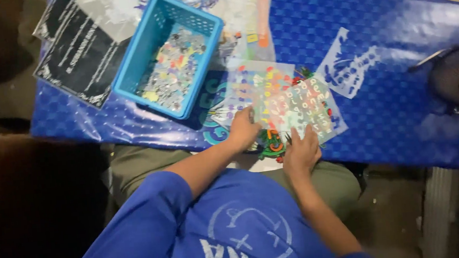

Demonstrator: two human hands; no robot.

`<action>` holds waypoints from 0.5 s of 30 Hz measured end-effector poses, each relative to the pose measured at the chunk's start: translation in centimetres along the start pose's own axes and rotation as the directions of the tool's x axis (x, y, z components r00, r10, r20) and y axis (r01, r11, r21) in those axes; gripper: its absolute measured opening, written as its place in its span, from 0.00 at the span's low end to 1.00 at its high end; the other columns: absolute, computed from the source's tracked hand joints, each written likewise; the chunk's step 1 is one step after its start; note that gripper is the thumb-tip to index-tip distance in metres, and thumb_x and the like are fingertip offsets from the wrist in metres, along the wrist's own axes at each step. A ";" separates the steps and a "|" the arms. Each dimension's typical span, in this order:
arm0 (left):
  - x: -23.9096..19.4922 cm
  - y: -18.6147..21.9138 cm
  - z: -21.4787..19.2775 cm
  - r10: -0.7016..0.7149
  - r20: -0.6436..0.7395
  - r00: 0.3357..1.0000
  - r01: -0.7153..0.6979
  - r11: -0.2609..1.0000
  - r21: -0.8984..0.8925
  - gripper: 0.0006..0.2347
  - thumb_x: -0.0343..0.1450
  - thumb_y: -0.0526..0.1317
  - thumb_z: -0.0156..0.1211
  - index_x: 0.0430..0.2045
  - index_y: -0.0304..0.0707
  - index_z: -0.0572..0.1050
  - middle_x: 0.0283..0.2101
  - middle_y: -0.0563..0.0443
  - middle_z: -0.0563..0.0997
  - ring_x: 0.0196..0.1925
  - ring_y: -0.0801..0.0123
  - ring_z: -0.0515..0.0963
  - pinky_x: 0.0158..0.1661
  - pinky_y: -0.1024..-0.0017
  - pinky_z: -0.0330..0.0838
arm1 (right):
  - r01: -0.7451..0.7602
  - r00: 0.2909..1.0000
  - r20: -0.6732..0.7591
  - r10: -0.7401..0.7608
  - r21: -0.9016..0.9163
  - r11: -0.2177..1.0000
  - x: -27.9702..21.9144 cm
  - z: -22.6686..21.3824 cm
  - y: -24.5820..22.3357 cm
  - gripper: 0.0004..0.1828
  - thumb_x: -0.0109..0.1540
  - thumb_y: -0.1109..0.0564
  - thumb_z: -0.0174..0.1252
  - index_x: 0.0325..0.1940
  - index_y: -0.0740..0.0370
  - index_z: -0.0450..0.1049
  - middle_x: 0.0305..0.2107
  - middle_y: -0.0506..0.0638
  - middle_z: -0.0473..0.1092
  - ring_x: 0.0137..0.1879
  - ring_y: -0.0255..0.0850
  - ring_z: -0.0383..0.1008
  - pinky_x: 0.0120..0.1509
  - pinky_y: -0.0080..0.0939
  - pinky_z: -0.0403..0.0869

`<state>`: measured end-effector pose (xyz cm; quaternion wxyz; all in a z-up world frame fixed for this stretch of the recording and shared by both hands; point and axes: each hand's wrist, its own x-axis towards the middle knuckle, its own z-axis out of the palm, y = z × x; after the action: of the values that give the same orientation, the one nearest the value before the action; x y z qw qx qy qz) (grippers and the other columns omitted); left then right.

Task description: Cutting out individual letter and number stickers from a sheet using scissors.

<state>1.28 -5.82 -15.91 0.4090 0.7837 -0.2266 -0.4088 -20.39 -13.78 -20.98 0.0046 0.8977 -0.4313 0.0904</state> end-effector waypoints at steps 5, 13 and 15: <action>1.3 -0.9 2.1 0.024 0.049 0.999 -0.029 0.993 0.118 0.32 0.63 0.40 0.61 0.65 0.31 0.66 0.60 0.29 0.67 0.63 0.32 0.72 0.61 0.46 0.68 | -0.017 1.000 0.017 0.017 -0.014 1.000 -0.1 0.8 0.5 0.32 0.61 0.51 0.61 0.70 0.51 0.67 0.69 0.59 0.58 0.73 0.61 0.56 0.62 0.68 0.64; 2.5 -0.4 5.1 0.043 0.068 0.997 -0.049 0.994 0.094 0.34 0.63 0.41 0.67 0.67 0.33 0.64 0.61 0.28 0.66 0.64 0.33 0.71 0.62 0.46 0.68 | 0.073 0.981 -0.171 -0.088 -0.097 0.993 0.3 1.1 0.3 0.23 0.61 0.58 0.57 0.62 0.59 0.71 0.57 0.58 0.68 0.64 0.59 0.68 0.53 0.61 0.70; 0.4 1.4 4.1 0.106 0.089 0.990 -0.115 0.988 0.102 0.32 0.65 0.42 0.61 0.67 0.35 0.64 0.60 0.29 0.68 0.64 0.34 0.71 0.62 0.47 0.67 | 0.096 0.983 -0.161 -0.087 0.050 0.994 0.6 0.2 0.4 0.17 0.61 0.57 0.58 0.54 0.52 0.76 0.53 0.52 0.68 0.60 0.54 0.70 0.46 0.55 0.69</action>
<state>-1.95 -8.75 -16.28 0.3786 0.7730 -0.3085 -0.4051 -20.34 -14.54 -21.09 0.0170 0.9063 -0.3849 0.1735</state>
